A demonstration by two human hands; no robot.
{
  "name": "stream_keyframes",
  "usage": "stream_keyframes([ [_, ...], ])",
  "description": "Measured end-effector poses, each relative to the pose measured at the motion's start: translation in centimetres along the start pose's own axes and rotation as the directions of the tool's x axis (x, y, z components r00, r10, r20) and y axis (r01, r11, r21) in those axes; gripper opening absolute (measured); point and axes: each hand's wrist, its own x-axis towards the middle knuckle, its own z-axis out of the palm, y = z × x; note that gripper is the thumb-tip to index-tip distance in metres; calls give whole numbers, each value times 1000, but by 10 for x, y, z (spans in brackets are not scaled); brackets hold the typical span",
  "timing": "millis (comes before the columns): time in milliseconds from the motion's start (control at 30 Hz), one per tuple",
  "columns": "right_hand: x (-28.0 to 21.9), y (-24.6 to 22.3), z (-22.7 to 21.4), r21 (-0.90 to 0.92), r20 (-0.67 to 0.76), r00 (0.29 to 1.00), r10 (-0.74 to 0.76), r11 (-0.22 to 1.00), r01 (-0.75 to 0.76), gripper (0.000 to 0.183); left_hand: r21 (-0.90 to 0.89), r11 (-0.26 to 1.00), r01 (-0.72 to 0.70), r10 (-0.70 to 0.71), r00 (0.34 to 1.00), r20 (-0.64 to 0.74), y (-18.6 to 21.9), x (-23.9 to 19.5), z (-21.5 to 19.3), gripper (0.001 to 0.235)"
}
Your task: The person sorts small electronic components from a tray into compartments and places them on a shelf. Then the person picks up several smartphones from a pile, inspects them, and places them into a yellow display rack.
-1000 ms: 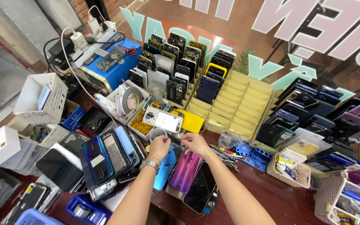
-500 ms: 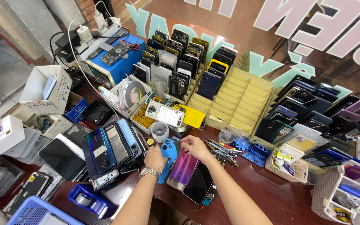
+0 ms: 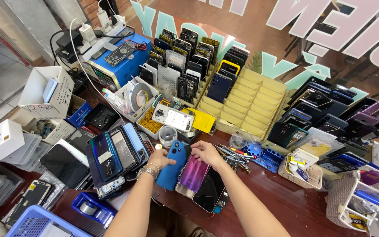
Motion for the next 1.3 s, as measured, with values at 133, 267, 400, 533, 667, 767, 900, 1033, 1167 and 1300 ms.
stream_keyframes([
  [133, 3, -2, 0, 35, 1, 1000, 5, 999, -5, 30, -188, 982, 0, 11, 998, 56, 8, 10, -20, 45],
  [267, 5, -10, 2, 119, 18, 1000, -13, 993, 11, 27, -322, 940, -112, 133, 990, 44, 20, 13, -40, 49],
  [400, 8, -24, 11, 206, 13, 1000, -15, 979, 12, 23, -531, 839, -114, 194, 976, 97, 36, 1, -45, 44],
  [533, 9, -34, 11, 249, -21, 999, -47, 967, 50, 21, -741, 670, -38, 207, 969, 137, 52, -19, -45, 34],
  [667, 10, -37, -1, 235, -29, 999, -27, 971, 33, 22, -820, 572, 4, 286, 936, 205, 60, -36, -54, 39],
  [767, 13, -36, -5, 265, -16, 1000, -23, 964, 26, 22, -805, 593, -19, 334, 916, 224, 65, -39, -59, 43],
  [900, 16, -38, -9, 302, 25, 999, -23, 953, 14, 19, -785, 615, -69, 342, 921, 188, 71, -32, -59, 42],
  [1033, 20, -41, -23, 293, 22, 997, -71, 954, 61, 18, -794, 601, -89, 331, 932, 146, 75, -19, -54, 37],
  [1167, 34, -39, -42, 370, -129, 990, -55, 924, 99, 19, -570, 822, -14, 216, 933, 289, 81, -2, -45, 33],
  [1300, 48, -34, -74, 440, -236, 969, -78, 880, 178, 17, -458, 889, 20, 184, 899, 396, 82, 24, -40, 32],
])
